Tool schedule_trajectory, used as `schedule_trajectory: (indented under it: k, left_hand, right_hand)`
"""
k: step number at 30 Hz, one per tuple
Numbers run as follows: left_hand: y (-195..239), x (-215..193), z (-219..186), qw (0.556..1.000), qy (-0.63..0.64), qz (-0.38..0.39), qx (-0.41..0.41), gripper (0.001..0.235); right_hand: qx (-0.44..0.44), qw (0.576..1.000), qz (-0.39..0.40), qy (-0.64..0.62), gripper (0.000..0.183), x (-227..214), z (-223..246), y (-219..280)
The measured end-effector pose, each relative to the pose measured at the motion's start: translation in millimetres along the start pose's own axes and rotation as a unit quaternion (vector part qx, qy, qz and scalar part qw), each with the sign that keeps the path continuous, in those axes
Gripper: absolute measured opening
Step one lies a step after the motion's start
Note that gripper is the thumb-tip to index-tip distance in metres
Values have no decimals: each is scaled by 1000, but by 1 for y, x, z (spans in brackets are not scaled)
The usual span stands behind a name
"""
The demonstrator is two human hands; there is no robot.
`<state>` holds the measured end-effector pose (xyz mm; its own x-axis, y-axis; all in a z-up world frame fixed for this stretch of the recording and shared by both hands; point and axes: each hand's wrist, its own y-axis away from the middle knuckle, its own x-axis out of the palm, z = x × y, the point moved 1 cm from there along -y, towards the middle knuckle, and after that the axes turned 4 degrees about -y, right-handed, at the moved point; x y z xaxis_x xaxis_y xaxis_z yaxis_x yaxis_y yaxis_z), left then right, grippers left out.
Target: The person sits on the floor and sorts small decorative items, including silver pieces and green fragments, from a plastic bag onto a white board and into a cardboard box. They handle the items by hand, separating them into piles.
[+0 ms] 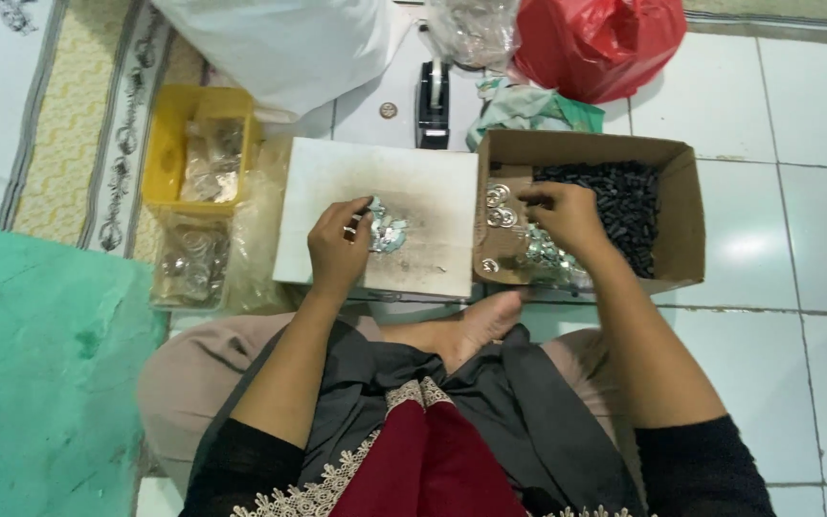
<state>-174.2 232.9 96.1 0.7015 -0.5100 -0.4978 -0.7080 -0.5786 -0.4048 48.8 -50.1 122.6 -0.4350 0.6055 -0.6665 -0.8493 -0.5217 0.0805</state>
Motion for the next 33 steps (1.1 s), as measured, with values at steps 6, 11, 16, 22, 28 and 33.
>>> schedule_trajectory:
  k: [6, 11, 16, 22, 28, 33]
  left_hand:
    - [15, 97, -43, 990, 77, 97, 65, 24]
    - [31, 186, -91, 958, 76, 255, 108, 22]
    - [47, 286, -61, 924, -13, 371, 93, 24]
    - [54, 300, -89, 889, -116, 443, -4, 37]
    - [50, 286, -99, 886, -114, 449, 24, 40]
    - [48, 284, -100, 892, -112, 437, 7, 43]
  right_hand:
    - [106, 992, -37, 57, 24, -42, -107, 24]
    - [115, 990, -4, 87, 31, -15, -155, 29]
    - [139, 972, 75, 176, 42, -12, -138, 27]
    - [90, 962, 121, 227, 56, -9, -116, 27]
    - [59, 953, 118, 272, 59, 6, -141, 12]
    - [31, 963, 116, 240, 41, 4, -140, 14]
